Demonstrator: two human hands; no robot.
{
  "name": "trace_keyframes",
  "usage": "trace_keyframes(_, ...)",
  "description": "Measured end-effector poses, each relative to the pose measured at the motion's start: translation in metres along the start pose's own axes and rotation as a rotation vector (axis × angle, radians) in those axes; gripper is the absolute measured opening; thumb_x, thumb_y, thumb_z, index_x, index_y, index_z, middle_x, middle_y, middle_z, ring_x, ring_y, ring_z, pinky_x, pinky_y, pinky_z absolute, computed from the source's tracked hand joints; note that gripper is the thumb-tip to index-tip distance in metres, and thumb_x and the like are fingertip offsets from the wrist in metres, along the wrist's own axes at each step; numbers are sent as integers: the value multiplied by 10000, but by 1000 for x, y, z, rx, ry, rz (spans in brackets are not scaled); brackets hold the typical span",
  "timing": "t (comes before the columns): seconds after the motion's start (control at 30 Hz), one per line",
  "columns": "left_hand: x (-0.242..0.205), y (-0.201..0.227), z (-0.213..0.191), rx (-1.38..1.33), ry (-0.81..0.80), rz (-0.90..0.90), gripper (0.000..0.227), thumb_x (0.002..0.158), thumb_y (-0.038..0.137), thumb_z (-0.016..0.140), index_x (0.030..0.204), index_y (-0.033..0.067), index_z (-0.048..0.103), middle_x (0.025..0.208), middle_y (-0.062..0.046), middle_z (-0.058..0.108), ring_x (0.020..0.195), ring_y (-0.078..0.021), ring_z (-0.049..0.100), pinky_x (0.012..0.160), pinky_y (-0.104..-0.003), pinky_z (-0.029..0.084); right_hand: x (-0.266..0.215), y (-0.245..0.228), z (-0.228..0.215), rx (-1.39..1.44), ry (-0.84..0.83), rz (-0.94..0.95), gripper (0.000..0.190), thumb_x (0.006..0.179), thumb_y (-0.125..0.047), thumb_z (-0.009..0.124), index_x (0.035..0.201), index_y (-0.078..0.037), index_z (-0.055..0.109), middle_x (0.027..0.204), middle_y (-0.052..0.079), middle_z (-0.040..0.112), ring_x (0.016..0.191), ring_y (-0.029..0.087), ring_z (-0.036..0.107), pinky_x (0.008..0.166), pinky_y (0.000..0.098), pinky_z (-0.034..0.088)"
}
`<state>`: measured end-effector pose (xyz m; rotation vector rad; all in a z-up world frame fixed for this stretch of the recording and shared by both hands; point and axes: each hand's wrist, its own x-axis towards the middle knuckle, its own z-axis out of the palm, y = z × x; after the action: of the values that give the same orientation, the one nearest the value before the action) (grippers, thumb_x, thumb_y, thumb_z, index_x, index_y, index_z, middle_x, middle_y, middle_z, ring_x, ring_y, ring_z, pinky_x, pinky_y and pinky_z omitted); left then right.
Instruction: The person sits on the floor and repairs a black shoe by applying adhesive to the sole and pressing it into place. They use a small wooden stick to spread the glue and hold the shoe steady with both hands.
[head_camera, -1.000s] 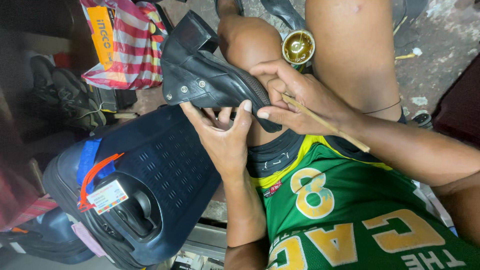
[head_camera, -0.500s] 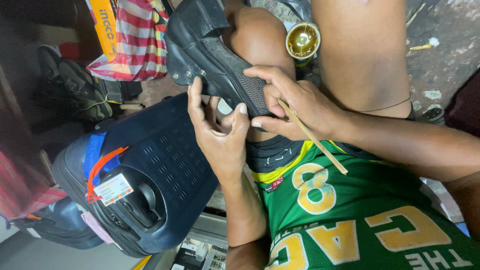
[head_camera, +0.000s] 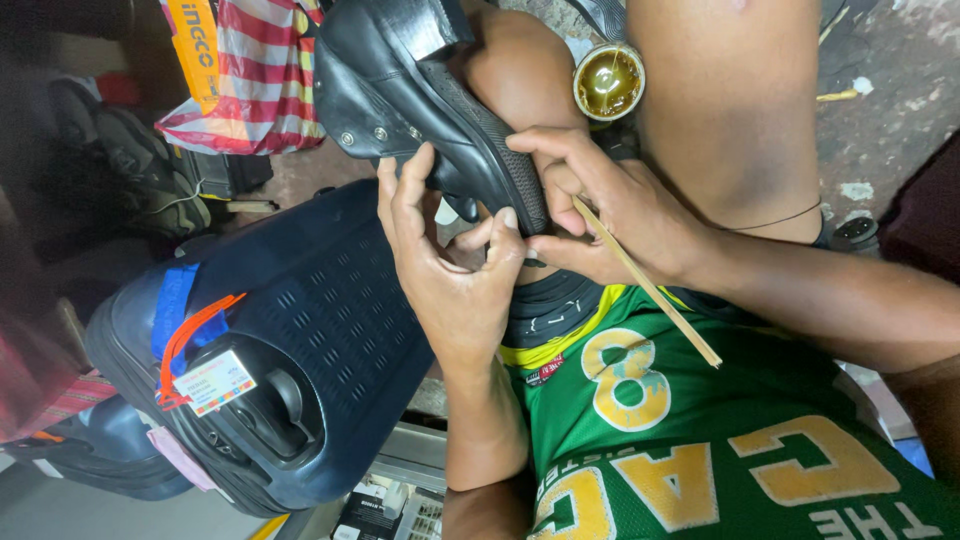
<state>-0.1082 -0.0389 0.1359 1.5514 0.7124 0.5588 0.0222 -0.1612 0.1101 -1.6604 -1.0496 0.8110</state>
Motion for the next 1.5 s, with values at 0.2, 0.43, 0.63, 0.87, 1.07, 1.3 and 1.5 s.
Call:
trace_keyframes(0.2, 1, 13, 2, 55, -20, -12, 742, 859, -147, 732, 1524, 9, 440, 1703, -202, 201, 1479, -274, 486, 970, -335, 614, -4, -2, -3, 1, -14, 29, 887, 793, -73, 823, 1503, -58, 292, 688, 22, 504, 553, 143, 558, 528, 306, 453)
trace_keyframes(0.43, 4, 29, 3, 261, -47, -14, 751, 805, -99, 800, 1470, 41, 481, 1671, -195, 241, 1398, -263, 552, 924, -321, 623, -5, 1, -3, -41, 27, -9, 877, 797, -105, 841, 1487, -52, 302, 697, 23, 509, 546, 144, 564, 516, 302, 455)
trace_keyframes(0.63, 8, 27, 8, 294, -54, -8, 715, 819, -97, 764, 1466, 37, 489, 1669, -210, 261, 1387, -272, 574, 900, -317, 629, -4, 3, -7, -22, 22, -26, 860, 806, -108, 852, 1479, -51, 320, 689, 25, 512, 547, 149, 549, 519, 307, 441)
trace_keyframes(0.87, 9, 22, 9, 313, -51, -12, 718, 805, -123, 737, 1459, 25, 481, 1655, -207, 255, 1367, -277, 566, 892, -309, 629, 0, 4, -10, 21, 40, -93, 834, 822, -93, 843, 1486, -49, 339, 704, 30, 505, 574, 150, 527, 543, 305, 437)
trace_keyframes(1.07, 13, 12, 1, 177, -111, -27, 727, 831, -154, 704, 1493, 5, 448, 1644, -195, 263, 1413, -266, 526, 961, -312, 614, 0, 1, -11, 24, 24, -57, 826, 822, -72, 825, 1486, -42, 333, 683, 26, 503, 564, 141, 524, 546, 297, 440)
trace_keyframes(1.3, 16, 4, -9, 103, -157, -33, 731, 838, -171, 721, 1494, -4, 445, 1651, -185, 242, 1406, -250, 494, 983, -320, 607, 1, -3, -11, 15, 6, -12, 832, 824, -63, 815, 1494, -38, 322, 682, 28, 510, 559, 146, 526, 538, 299, 434)
trace_keyframes(1.5, 14, 10, -4, 145, -138, -40, 715, 830, -150, 743, 1474, -3, 470, 1651, -202, 227, 1361, -244, 506, 932, -320, 624, 1, -3, -9, -30, 20, 27, 836, 812, -69, 823, 1484, -63, 326, 679, 24, 521, 546, 141, 538, 533, 299, 437)
